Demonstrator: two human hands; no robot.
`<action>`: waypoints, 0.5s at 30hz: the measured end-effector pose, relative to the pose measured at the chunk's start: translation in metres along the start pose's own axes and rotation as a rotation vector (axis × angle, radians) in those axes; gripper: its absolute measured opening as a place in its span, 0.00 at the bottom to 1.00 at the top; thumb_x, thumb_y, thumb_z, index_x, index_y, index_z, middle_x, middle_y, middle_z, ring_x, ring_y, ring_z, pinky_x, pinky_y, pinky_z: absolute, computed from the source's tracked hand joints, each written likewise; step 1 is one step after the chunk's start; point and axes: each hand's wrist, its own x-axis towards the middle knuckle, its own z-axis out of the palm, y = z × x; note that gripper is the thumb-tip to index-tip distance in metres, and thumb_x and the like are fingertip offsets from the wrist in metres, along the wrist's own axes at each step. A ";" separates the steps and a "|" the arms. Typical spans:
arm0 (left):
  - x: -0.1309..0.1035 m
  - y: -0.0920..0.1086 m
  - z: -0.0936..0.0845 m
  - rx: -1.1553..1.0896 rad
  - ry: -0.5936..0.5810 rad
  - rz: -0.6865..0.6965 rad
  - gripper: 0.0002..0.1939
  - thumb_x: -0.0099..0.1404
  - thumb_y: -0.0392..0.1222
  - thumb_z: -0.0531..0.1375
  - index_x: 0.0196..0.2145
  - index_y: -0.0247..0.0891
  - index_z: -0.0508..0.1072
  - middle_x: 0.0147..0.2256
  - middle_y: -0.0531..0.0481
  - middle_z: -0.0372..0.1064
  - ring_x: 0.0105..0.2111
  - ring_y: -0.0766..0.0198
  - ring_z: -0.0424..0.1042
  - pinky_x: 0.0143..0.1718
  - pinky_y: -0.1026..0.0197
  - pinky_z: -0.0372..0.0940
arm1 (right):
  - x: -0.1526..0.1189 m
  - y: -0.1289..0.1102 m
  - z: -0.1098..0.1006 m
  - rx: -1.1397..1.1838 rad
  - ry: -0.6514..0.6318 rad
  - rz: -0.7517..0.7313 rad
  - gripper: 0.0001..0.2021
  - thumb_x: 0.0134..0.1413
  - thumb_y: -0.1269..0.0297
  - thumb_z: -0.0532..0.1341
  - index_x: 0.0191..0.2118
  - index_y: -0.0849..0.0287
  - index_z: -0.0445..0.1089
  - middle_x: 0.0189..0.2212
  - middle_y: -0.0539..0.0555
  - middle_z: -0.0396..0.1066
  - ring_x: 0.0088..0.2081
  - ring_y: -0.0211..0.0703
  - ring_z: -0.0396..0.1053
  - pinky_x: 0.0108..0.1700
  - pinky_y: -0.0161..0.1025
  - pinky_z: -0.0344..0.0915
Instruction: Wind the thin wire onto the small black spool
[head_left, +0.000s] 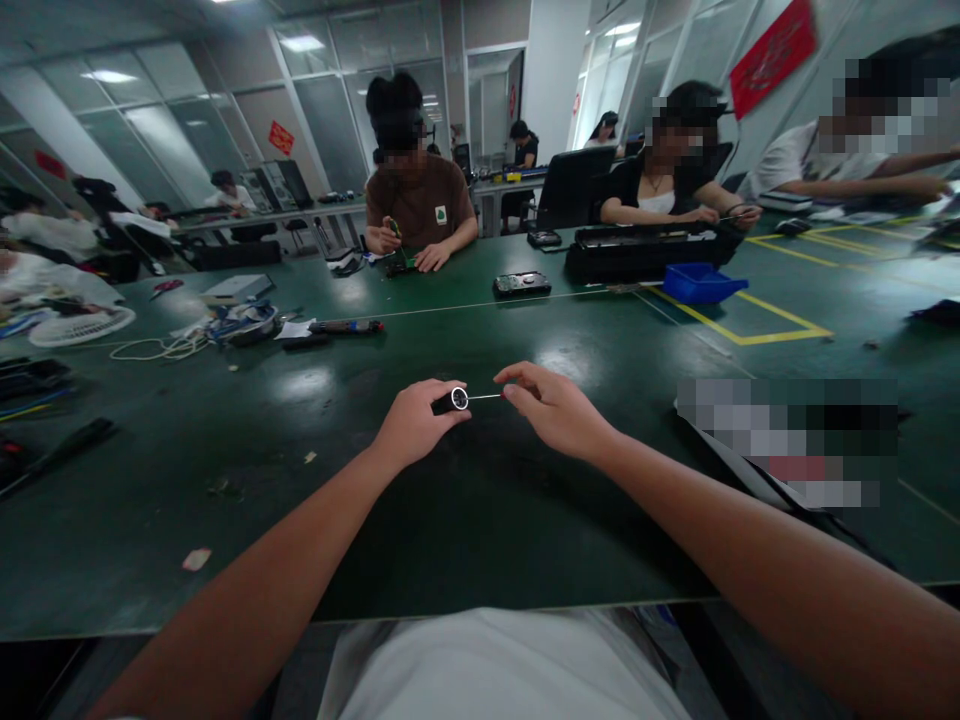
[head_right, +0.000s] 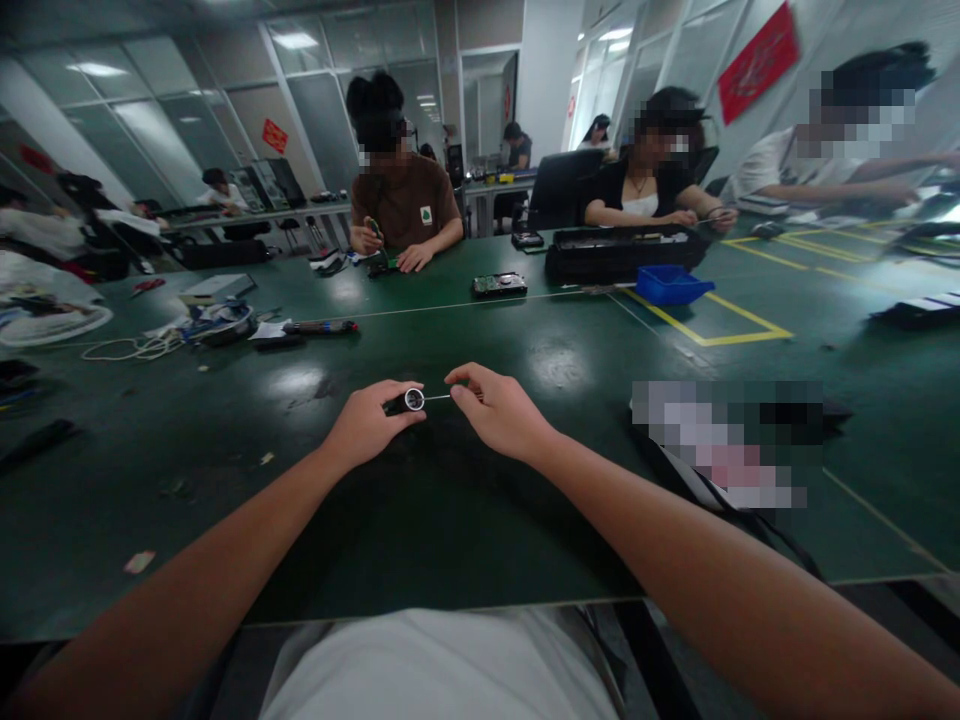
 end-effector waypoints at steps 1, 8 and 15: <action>0.000 0.000 0.000 0.001 -0.006 0.003 0.20 0.60 0.44 0.68 0.51 0.44 0.77 0.47 0.50 0.76 0.47 0.56 0.73 0.51 0.54 0.64 | 0.000 0.000 0.000 0.012 0.002 0.023 0.15 0.67 0.58 0.52 0.45 0.58 0.73 0.33 0.52 0.74 0.29 0.40 0.69 0.33 0.39 0.62; -0.001 -0.001 0.000 -0.016 -0.010 0.013 0.20 0.62 0.46 0.67 0.52 0.44 0.76 0.47 0.48 0.75 0.47 0.56 0.73 0.51 0.53 0.64 | -0.002 0.000 0.004 0.057 0.104 0.019 0.14 0.64 0.61 0.54 0.52 0.57 0.65 0.30 0.50 0.73 0.29 0.41 0.68 0.32 0.40 0.62; -0.001 0.001 0.000 -0.022 -0.002 0.009 0.20 0.62 0.46 0.67 0.52 0.44 0.76 0.47 0.48 0.75 0.48 0.55 0.73 0.51 0.52 0.65 | 0.002 0.000 0.006 0.266 0.181 0.057 0.09 0.60 0.58 0.60 0.40 0.58 0.70 0.32 0.53 0.74 0.34 0.43 0.72 0.40 0.43 0.69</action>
